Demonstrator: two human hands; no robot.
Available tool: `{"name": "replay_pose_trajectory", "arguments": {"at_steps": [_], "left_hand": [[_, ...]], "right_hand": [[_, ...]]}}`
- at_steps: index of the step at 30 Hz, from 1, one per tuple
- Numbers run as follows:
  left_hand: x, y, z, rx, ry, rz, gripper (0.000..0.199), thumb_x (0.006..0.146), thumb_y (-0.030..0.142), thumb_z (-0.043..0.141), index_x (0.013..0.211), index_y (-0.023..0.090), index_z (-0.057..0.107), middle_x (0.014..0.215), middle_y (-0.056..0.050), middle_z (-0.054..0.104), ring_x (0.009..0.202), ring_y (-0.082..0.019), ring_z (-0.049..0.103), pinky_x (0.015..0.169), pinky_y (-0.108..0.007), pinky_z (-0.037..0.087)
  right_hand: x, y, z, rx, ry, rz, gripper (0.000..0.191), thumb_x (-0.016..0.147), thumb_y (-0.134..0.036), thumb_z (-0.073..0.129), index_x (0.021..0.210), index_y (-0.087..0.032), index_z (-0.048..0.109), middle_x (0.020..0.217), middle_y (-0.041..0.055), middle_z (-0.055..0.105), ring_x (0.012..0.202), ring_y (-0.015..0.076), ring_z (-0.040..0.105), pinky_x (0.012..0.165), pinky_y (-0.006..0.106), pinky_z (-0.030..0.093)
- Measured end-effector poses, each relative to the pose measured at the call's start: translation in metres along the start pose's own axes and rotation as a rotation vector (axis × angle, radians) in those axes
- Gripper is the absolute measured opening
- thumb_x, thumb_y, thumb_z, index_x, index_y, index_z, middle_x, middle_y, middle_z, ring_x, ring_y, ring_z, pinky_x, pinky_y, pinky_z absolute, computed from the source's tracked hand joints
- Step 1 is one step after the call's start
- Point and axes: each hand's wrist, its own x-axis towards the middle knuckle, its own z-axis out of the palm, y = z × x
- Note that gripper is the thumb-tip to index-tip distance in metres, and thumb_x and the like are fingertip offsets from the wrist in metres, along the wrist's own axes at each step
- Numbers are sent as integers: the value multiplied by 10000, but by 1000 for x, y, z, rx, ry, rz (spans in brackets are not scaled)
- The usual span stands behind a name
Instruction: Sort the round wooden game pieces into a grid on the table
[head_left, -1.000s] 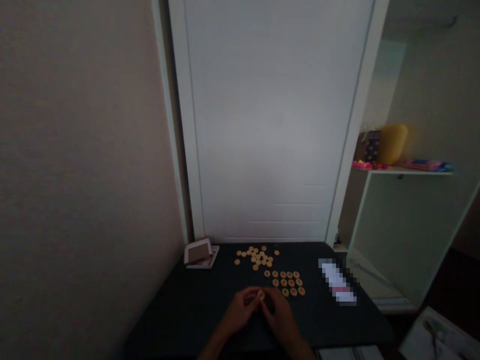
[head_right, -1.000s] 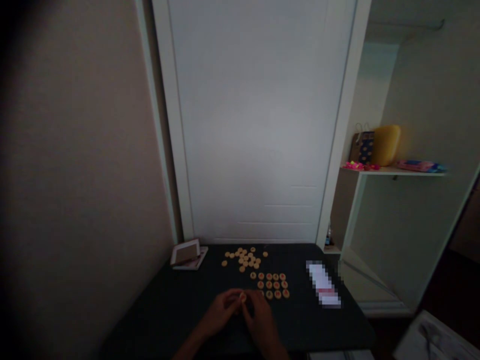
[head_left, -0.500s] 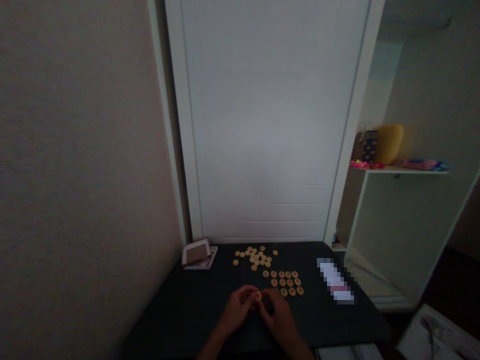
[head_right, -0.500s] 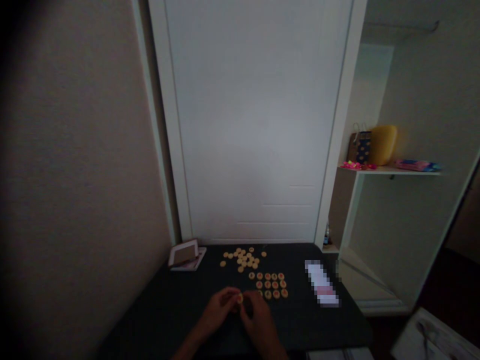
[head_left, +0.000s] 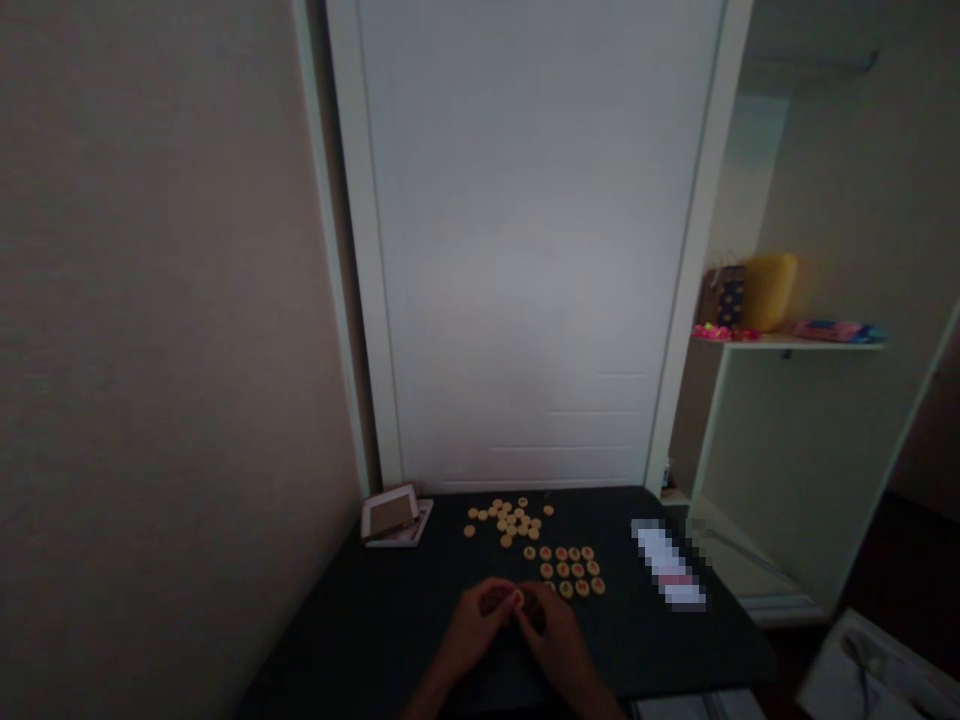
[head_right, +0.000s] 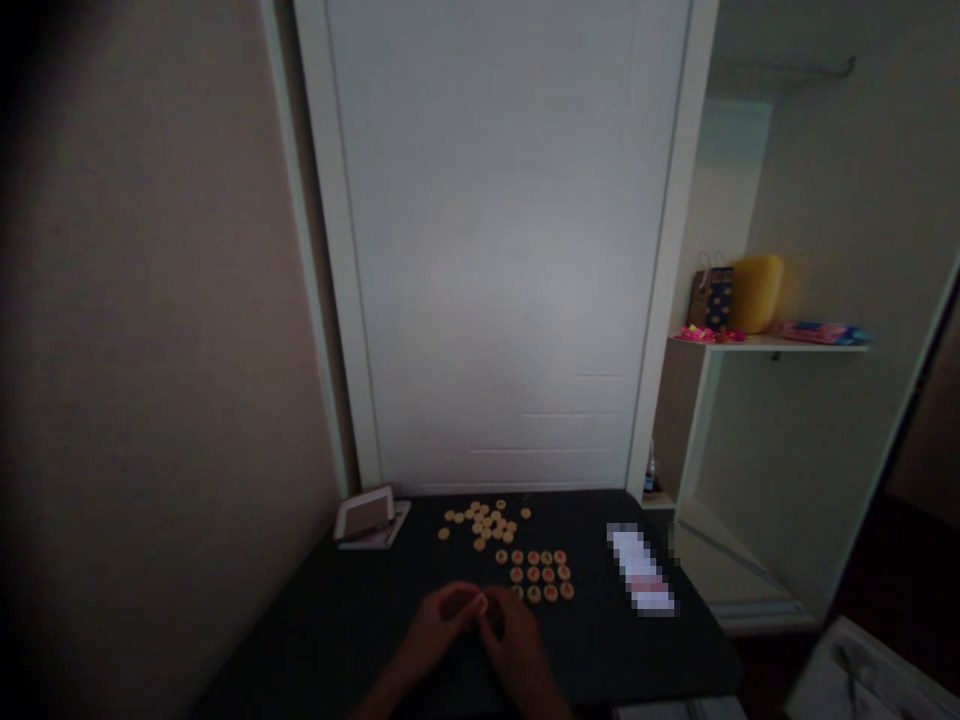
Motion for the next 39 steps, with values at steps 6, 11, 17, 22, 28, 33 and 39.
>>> {"name": "replay_pose_trajectory", "arguments": {"at_steps": [6, 11, 17, 22, 28, 33, 39], "left_hand": [[0, -2, 2, 6, 36, -53, 478, 719, 587, 697, 936, 162, 688, 932, -94, 740, 852, -234, 686, 698, -297, 526], [-2, 0, 1, 10, 14, -29, 476, 742, 581, 677, 957, 156, 692, 939, -97, 742, 861, -234, 685, 713, -304, 528], [-3, 0, 3, 15, 34, 0, 489, 724, 597, 691, 955, 166, 691, 973, -106, 742, 900, -245, 686, 779, -324, 532], [-5, 3, 4, 36, 35, -15, 493, 724, 612, 681, 952, 175, 693, 979, -104, 743, 924, -245, 686, 806, -324, 535], [-4, -1, 1, 56, 10, 14, 475, 725, 582, 701, 949, 164, 707, 1007, -112, 737, 955, -250, 678, 864, -335, 521], [-5, -2, 1, 54, -23, 32, 433, 752, 539, 699, 964, 162, 710, 998, -107, 739, 950, -244, 679, 893, -345, 510], [-9, 2, 5, 89, -34, 20, 441, 747, 487, 716, 1049, 166, 698, 1025, -103, 734, 942, -233, 679, 878, -339, 519]], "right_hand": [[1, -2, -2, 35, 15, 23, 266, 911, -395, 553, 1103, -243, 656, 962, 66, 719, 832, 215, 694, 755, 316, 557], [3, -8, -5, 52, -6, 31, 292, 928, -437, 522, 1080, -234, 666, 949, 70, 720, 828, 212, 690, 743, 313, 555], [3, -11, -6, 32, 6, 30, 308, 932, -453, 512, 1065, -229, 674, 936, 73, 722, 816, 209, 689, 734, 309, 553], [3, -11, -6, 34, 22, 31, 325, 916, -478, 524, 1035, -222, 685, 904, 75, 726, 784, 210, 692, 700, 304, 556], [4, -5, -5, 86, 22, 92, 361, 904, -528, 528, 958, -215, 698, 835, 66, 732, 742, 212, 698, 674, 299, 552], [4, 4, -2, 83, 19, 155, 405, 877, -578, 540, 871, -207, 704, 767, 58, 730, 702, 211, 697, 656, 295, 544], [5, -1, -6, 106, 7, 154, 404, 882, -571, 535, 902, -210, 714, 800, 68, 741, 732, 220, 705, 661, 305, 552]]}}
